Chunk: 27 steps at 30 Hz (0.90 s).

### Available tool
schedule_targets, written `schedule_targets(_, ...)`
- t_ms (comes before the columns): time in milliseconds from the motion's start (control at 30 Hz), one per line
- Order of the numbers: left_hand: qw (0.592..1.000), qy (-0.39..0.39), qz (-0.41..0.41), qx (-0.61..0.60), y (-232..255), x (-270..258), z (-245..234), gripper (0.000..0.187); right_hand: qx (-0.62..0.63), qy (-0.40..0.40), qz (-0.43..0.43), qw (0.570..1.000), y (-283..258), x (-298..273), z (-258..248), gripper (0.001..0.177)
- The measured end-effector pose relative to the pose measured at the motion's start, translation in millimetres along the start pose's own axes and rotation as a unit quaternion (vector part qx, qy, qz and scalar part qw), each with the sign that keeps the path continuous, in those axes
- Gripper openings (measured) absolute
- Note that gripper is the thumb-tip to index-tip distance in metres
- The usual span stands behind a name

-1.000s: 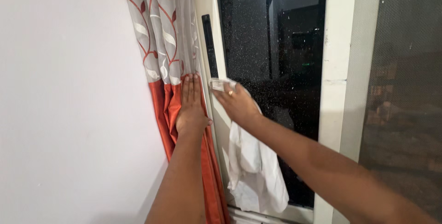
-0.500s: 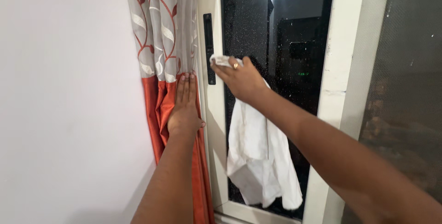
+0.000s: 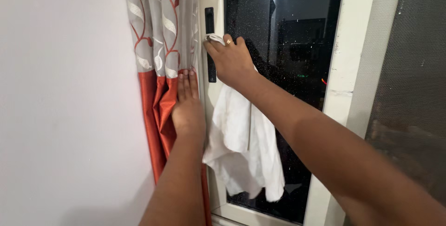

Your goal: The person wipes a window screen and frame using a white cloth. They move the cloth across the mesh and along the frame edges, occasionally adjusting the adjacent curtain to reach different areas.

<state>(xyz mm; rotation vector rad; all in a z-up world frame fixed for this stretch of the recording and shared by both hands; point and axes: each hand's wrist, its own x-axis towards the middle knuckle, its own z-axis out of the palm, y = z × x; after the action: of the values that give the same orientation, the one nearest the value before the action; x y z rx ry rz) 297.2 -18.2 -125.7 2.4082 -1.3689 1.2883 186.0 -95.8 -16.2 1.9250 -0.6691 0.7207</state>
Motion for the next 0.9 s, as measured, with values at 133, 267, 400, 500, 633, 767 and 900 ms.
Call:
schedule_targets(133, 0.999, 0.009, -0.024, -0.048, 8, 7, 17, 0.089, -0.054, 0.055, -0.004, 0.997, -17, -6, 11, 0.065)
schedule_targets(267, 0.999, -0.011, -0.015, -0.046, 8, 8, 17, 0.090, -0.074, 0.030, -0.016, 0.997, -26, -15, 14, 0.066)
schedule_targets(400, 0.999, -0.031, -0.017, -0.011, 8, 5, 8, 0.088, -0.103, 0.011, -0.052, 0.993, -10, -14, 8, 0.065)
schedule_targets(500, 0.997, -0.053, -0.045, -0.044, 15, 5, 4, 0.086, -0.142, 0.034, -0.065, 0.987, 0, -12, 7, 0.065)
schedule_targets(633, 0.987, -0.017, -0.114, -0.110, 27, 8, 7, 0.087, -0.131, 0.111, -0.021, 0.985, 2, -6, 8, 0.067)
schedule_targets(767, 0.985, -0.004, -0.112, -0.130, 29, 11, 13, 0.085, -0.053, 0.062, -0.015, 0.997, 6, 5, 3, 0.062)
schedule_targets(900, 0.989, -0.023, -0.105, -0.099, 27, 10, 9, 0.086, 0.006, 0.005, -0.023, 1.000, 12, 18, -8, 0.057)
